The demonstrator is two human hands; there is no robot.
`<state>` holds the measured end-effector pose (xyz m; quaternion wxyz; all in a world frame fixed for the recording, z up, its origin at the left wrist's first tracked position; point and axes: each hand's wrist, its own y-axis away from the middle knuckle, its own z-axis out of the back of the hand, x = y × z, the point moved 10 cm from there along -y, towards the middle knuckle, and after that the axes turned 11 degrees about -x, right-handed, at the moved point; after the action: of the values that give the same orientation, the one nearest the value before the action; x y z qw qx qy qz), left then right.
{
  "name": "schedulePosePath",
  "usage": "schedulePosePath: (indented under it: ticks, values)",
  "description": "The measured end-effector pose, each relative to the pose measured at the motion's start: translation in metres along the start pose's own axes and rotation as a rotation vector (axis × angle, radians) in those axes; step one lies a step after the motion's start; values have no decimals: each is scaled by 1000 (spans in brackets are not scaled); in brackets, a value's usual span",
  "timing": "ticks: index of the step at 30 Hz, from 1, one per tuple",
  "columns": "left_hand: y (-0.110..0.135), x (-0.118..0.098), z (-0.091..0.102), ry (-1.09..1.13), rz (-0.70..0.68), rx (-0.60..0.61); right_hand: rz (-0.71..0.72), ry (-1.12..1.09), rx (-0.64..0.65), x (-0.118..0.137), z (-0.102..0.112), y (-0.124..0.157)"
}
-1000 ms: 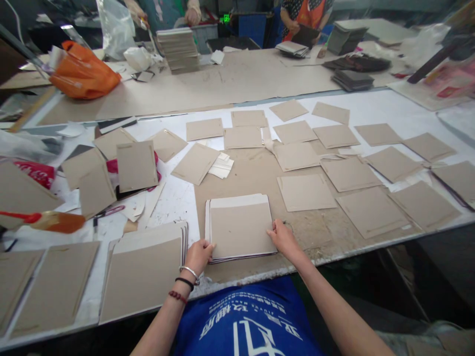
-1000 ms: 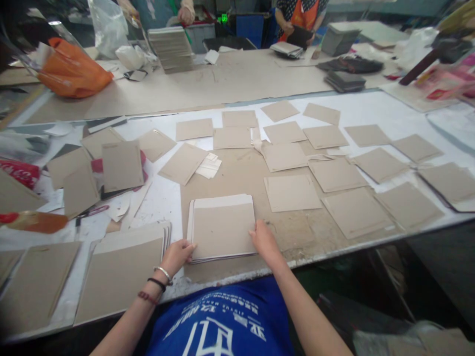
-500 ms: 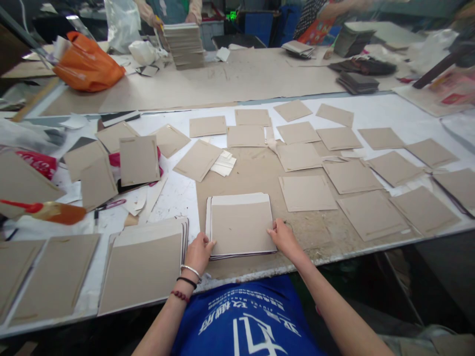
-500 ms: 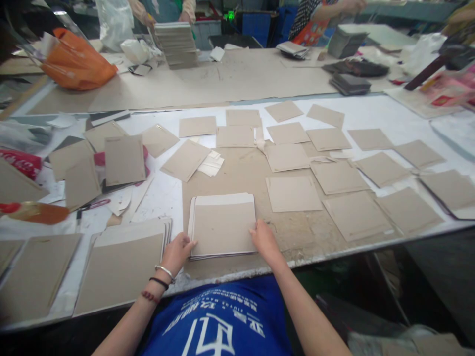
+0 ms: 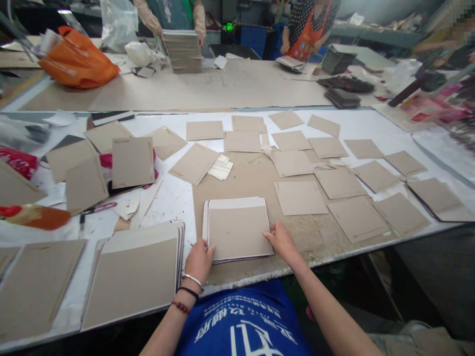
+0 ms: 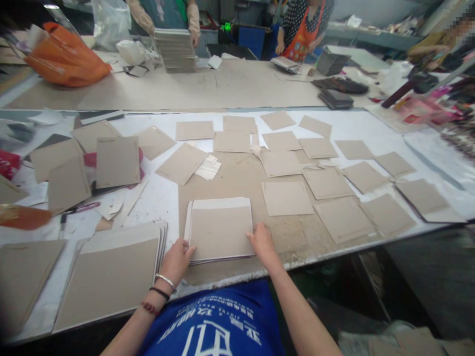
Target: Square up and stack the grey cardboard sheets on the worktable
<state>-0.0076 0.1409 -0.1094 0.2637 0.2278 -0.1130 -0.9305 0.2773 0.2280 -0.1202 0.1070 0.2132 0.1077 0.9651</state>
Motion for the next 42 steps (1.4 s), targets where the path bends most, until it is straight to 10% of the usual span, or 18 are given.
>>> schedulePosePath:
  ticks: [23, 42]
  values:
    - [-7, 54, 2, 670, 206, -97, 14, -356, 122, 23, -2, 2]
    - [5, 61, -30, 1035, 294, 108, -22, -212, 90, 20, -22, 0]
